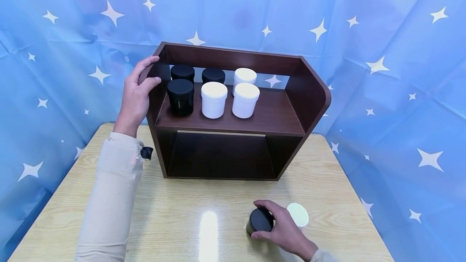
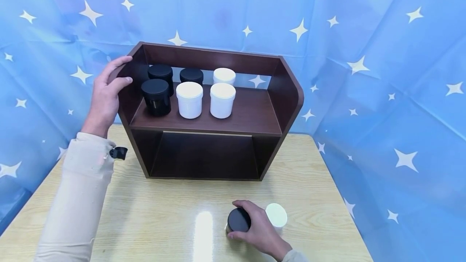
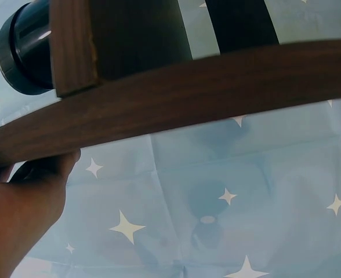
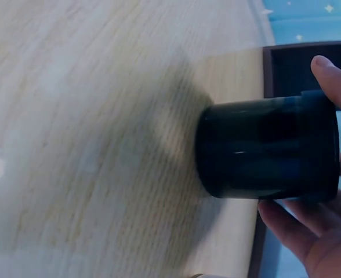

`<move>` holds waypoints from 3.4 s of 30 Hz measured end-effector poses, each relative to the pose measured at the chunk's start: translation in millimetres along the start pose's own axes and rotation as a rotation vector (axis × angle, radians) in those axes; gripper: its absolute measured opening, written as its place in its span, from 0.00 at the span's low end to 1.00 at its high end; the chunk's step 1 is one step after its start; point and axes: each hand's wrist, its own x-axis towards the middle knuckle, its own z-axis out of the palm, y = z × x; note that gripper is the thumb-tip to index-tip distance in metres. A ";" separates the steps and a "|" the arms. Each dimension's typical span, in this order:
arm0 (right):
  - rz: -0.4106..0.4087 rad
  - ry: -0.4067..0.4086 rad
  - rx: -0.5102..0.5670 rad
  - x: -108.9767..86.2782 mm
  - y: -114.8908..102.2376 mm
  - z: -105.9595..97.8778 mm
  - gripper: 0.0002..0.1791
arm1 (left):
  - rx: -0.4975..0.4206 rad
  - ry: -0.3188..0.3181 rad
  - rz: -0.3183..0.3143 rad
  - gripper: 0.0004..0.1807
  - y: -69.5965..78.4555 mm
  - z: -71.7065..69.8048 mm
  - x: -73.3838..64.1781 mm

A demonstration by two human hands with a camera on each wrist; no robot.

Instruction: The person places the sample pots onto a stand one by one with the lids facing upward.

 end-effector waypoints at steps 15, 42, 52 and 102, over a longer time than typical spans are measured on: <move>-0.024 0.003 0.047 -6.3 4.1 4.8 0.39 | -0.044 -0.002 0.009 0.26 -2.6 -1.1 0.9; -0.090 0.022 0.073 3.2 -4.1 0.0 0.36 | -0.063 -0.006 0.016 0.26 -1.6 0.2 1.9; -0.112 0.008 0.069 8.3 -11.8 -5.6 0.36 | -0.043 0.000 0.004 0.26 -2.0 -1.0 1.9; -0.164 -0.077 0.075 40.6 -67.9 -74.6 0.36 | -0.066 -0.012 0.012 0.26 -1.2 -0.9 1.1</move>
